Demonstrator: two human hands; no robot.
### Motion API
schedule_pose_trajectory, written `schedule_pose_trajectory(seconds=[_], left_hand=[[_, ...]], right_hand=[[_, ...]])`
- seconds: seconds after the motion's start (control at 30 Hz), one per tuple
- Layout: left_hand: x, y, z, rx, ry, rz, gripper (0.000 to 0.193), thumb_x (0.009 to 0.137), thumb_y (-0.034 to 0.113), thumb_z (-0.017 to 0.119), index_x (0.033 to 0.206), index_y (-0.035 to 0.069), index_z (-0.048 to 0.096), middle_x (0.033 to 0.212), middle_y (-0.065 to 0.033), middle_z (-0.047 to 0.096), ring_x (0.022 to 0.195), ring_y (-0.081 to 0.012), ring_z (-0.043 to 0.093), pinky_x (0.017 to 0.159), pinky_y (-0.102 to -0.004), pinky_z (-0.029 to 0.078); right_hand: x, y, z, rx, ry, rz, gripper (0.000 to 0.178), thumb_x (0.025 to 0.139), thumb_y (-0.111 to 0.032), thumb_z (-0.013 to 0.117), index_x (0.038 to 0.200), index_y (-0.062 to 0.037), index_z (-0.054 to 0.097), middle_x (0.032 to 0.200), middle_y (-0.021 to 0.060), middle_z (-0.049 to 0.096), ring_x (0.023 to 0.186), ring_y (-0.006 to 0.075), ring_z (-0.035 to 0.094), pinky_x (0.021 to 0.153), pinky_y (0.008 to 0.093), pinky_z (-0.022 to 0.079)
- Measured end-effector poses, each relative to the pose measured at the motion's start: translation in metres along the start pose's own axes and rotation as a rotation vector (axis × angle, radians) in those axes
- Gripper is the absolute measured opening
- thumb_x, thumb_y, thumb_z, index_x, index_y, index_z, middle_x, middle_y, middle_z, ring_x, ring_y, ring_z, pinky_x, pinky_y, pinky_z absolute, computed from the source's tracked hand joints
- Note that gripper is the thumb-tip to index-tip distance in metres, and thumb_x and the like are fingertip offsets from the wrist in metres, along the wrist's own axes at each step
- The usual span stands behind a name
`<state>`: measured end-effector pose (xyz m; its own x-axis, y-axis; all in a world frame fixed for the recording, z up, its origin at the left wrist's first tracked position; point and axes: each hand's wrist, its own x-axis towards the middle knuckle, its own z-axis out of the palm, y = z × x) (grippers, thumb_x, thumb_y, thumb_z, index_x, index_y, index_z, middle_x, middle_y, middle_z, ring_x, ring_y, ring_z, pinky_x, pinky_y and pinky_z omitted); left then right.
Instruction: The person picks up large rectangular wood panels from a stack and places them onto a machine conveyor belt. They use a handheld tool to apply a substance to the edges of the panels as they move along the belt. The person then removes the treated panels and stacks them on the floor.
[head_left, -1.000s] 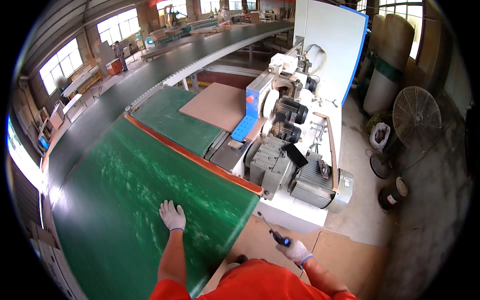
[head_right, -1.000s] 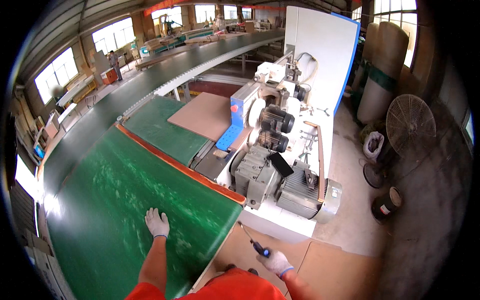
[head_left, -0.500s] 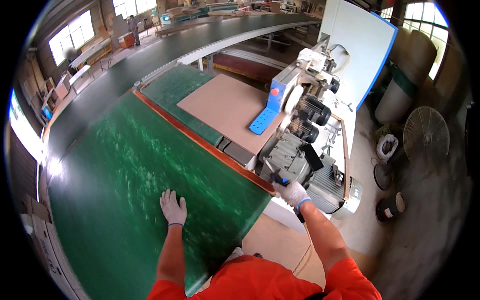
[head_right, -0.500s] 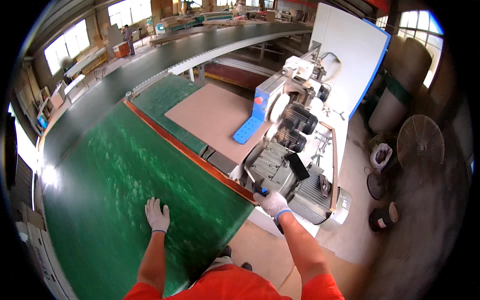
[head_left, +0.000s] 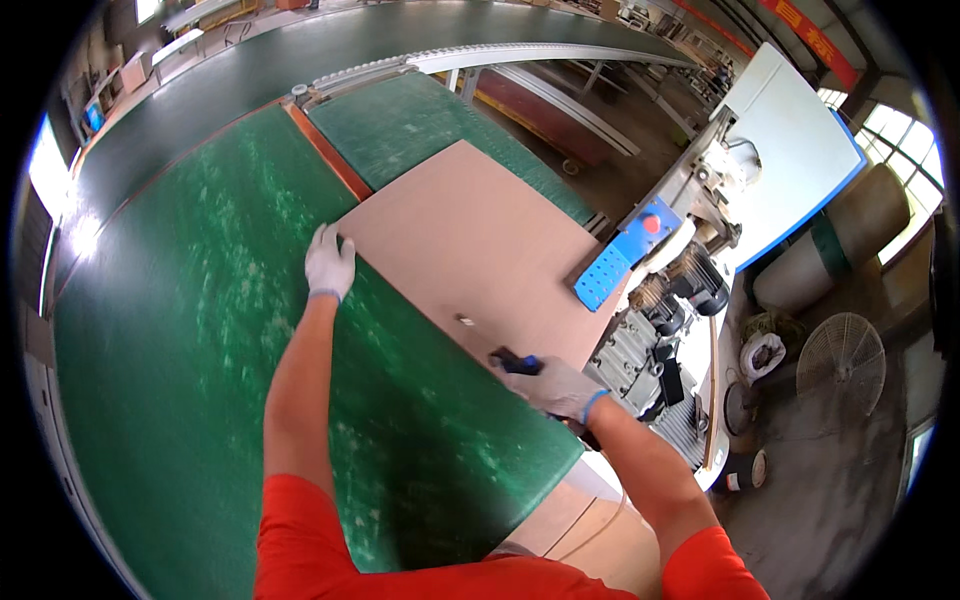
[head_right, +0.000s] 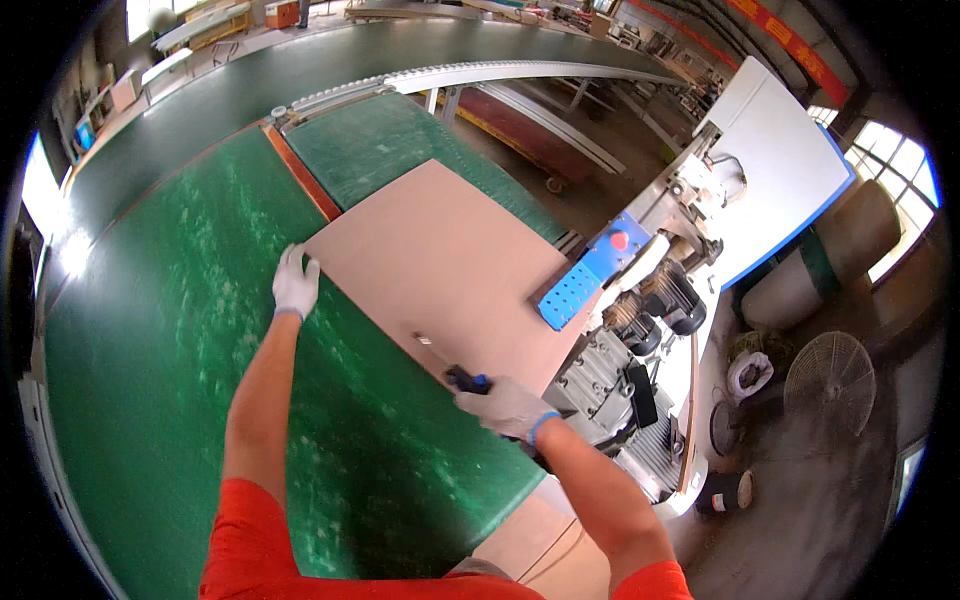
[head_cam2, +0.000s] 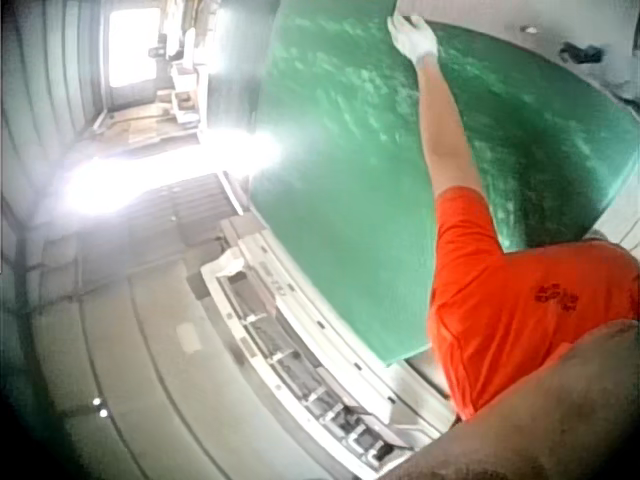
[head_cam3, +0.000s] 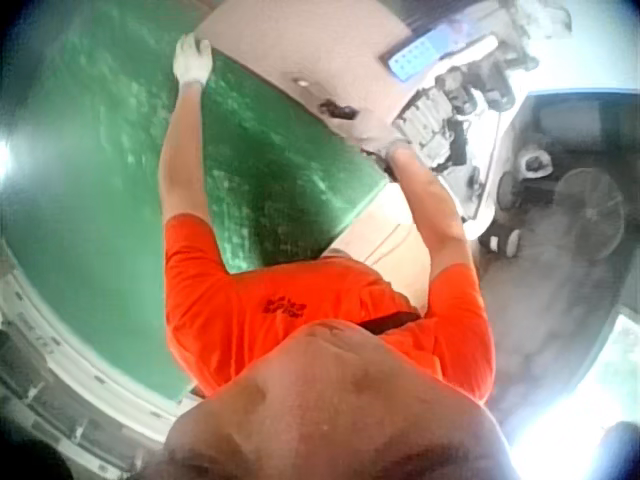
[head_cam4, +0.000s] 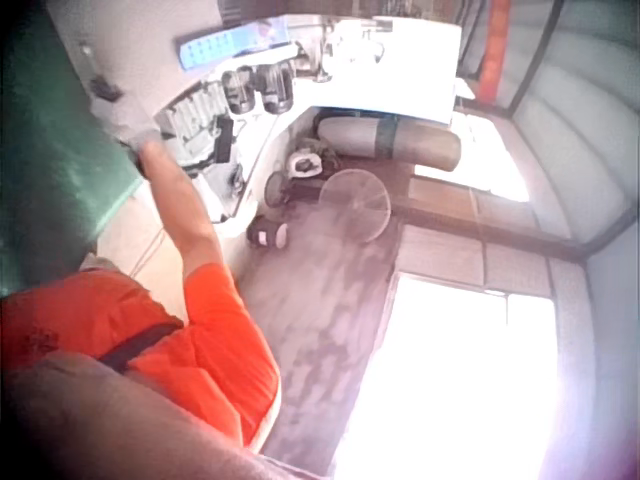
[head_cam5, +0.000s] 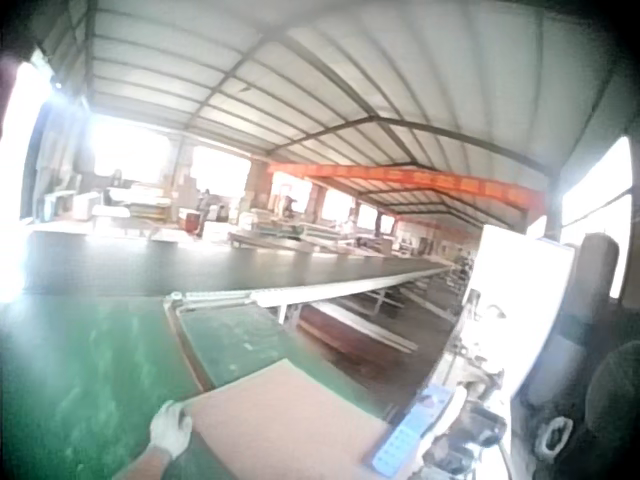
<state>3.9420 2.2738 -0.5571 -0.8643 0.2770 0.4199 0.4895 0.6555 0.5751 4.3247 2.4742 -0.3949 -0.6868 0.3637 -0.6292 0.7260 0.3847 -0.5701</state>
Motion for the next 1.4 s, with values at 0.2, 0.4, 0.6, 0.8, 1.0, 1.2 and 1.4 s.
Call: schedule_pose_trajectory(seconds=[0.2,0.4,0.6,0.8,1.0,1.2,1.4], left_hand=[[0.091,-0.019,0.038,0.040,-0.279,-0.116,0.047,0.101,0.039,0.053,0.132,0.007,0.067,0.135,-0.0235,0.066,0.128,-0.0443,0.060,0.109,-0.0534,0.047],[0.075,0.008,0.036,0.256,-0.195,-0.210,0.048,0.099,0.047,0.055,0.117,0.005,0.071,0.117,-0.0257,0.073,0.115,-0.0444,0.068,0.100,-0.0556,0.053],[0.021,0.028,-0.023,0.240,-0.390,-0.393,0.080,0.093,0.071,0.058,0.111,-0.006,0.071,0.119,-0.0318,0.071,0.116,-0.0451,0.068,0.100,-0.0531,0.053],[-0.114,0.010,-0.067,-0.323,-0.542,-0.430,0.056,0.093,0.047,0.076,0.093,-0.009,0.070,0.087,-0.0174,0.070,0.082,-0.0214,0.066,0.078,-0.0396,0.052],[-0.305,0.029,-0.145,-0.634,-0.336,-0.710,0.043,0.097,0.039,0.073,0.092,-0.004,0.070,0.080,-0.0008,0.063,0.069,-0.0109,0.054,0.060,-0.0319,0.047],[-0.482,0.043,-0.265,-0.711,-0.160,-1.045,0.038,0.101,0.040,0.069,0.101,0.002,0.069,0.074,0.0025,0.061,0.051,-0.0093,0.053,0.041,-0.0273,0.039],[-0.603,-0.007,-0.349,-0.838,-0.007,-1.008,0.044,0.103,0.044,0.068,0.112,0.001,0.069,0.096,-0.0075,0.074,0.072,-0.0169,0.069,0.061,-0.0328,0.055]], right_hand=[[0.103,-0.114,0.033,-0.278,0.196,-0.153,0.056,0.093,-0.052,0.056,0.106,-0.0020,0.076,0.098,0.0292,0.074,0.099,0.0469,0.072,0.087,0.0512,0.056],[0.150,-0.113,0.013,-0.236,0.401,-0.073,0.052,0.093,-0.050,0.059,0.106,-0.0032,0.078,0.102,0.0299,0.074,0.103,0.0466,0.072,0.090,0.0520,0.056],[0.054,0.029,-0.008,-0.272,0.536,0.021,0.049,0.095,-0.046,0.061,0.110,-0.0010,0.074,0.095,0.0295,0.074,0.097,0.0476,0.073,0.088,0.0545,0.056],[-0.037,0.098,0.008,-0.137,0.561,0.210,0.046,0.097,-0.042,0.060,0.116,-0.0006,0.068,0.102,0.0314,0.074,0.100,0.0475,0.072,0.090,0.0533,0.056],[-0.122,0.127,0.041,-0.255,0.275,-0.036,0.049,0.093,-0.047,0.065,0.117,-0.0049,0.072,0.099,0.0267,0.075,0.098,0.0439,0.073,0.089,0.0494,0.057],[-0.155,0.211,0.030,-0.288,0.517,0.082,0.056,0.091,-0.052,0.065,0.108,0.0001,0.075,0.099,0.0276,0.075,0.098,0.0439,0.074,0.088,0.0484,0.058],[-0.149,0.258,0.067,0.222,0.308,-0.052,0.045,0.077,-0.046,0.081,0.083,-0.0024,0.077,0.070,0.0086,0.070,0.065,0.0233,0.065,0.069,0.0390,0.055]])
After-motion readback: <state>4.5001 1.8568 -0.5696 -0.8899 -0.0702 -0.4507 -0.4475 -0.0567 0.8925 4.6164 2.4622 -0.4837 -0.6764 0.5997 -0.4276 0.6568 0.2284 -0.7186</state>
